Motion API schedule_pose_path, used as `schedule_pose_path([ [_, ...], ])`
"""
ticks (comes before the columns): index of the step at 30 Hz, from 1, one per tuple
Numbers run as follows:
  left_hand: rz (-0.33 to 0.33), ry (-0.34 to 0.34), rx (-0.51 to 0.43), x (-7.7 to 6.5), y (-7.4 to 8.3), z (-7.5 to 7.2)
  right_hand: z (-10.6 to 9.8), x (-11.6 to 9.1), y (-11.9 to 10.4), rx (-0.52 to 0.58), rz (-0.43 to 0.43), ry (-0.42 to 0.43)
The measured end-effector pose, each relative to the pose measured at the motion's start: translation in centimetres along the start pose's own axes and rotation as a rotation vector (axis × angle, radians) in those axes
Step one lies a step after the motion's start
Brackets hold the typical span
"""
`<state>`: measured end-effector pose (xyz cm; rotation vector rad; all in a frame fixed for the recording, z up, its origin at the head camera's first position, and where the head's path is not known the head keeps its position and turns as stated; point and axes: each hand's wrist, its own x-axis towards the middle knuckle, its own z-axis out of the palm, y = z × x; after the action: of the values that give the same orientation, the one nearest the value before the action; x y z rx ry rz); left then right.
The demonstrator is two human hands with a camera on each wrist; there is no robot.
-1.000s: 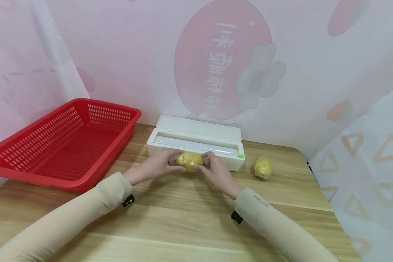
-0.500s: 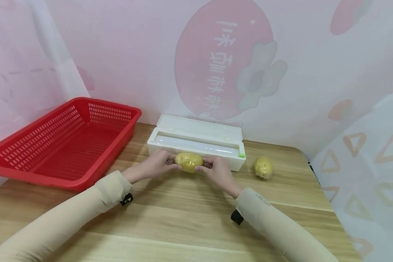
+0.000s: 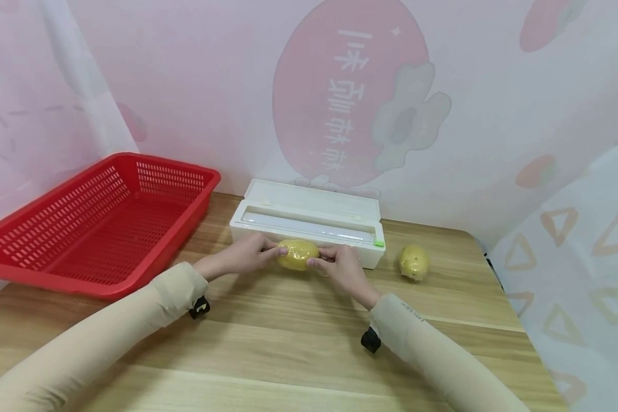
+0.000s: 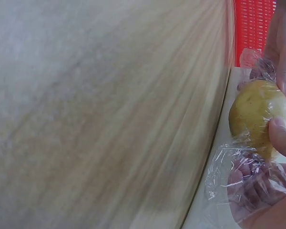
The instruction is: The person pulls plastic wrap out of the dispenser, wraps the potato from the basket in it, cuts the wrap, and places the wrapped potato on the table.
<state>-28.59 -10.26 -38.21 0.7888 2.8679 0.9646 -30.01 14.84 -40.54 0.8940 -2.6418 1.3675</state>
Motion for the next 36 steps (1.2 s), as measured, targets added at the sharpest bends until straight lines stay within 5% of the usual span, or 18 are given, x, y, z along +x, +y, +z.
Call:
schedule_pose_path([
  [21,0.016,-0.083,0.008,0.3,-0.4,-0.1,0.0,0.2,-0.2,-0.102,0.065,-0.056],
  [33,-0.015,0.032,0.129,-0.4,0.5,0.3,-0.4,-0.2,-0.1,-0.293,-0.077,-0.066],
  [36,-0.027,0.061,0.164,-0.4,1.1,0.4,-1.4,-0.7,-0.4,-0.338,-0.095,0.002],
])
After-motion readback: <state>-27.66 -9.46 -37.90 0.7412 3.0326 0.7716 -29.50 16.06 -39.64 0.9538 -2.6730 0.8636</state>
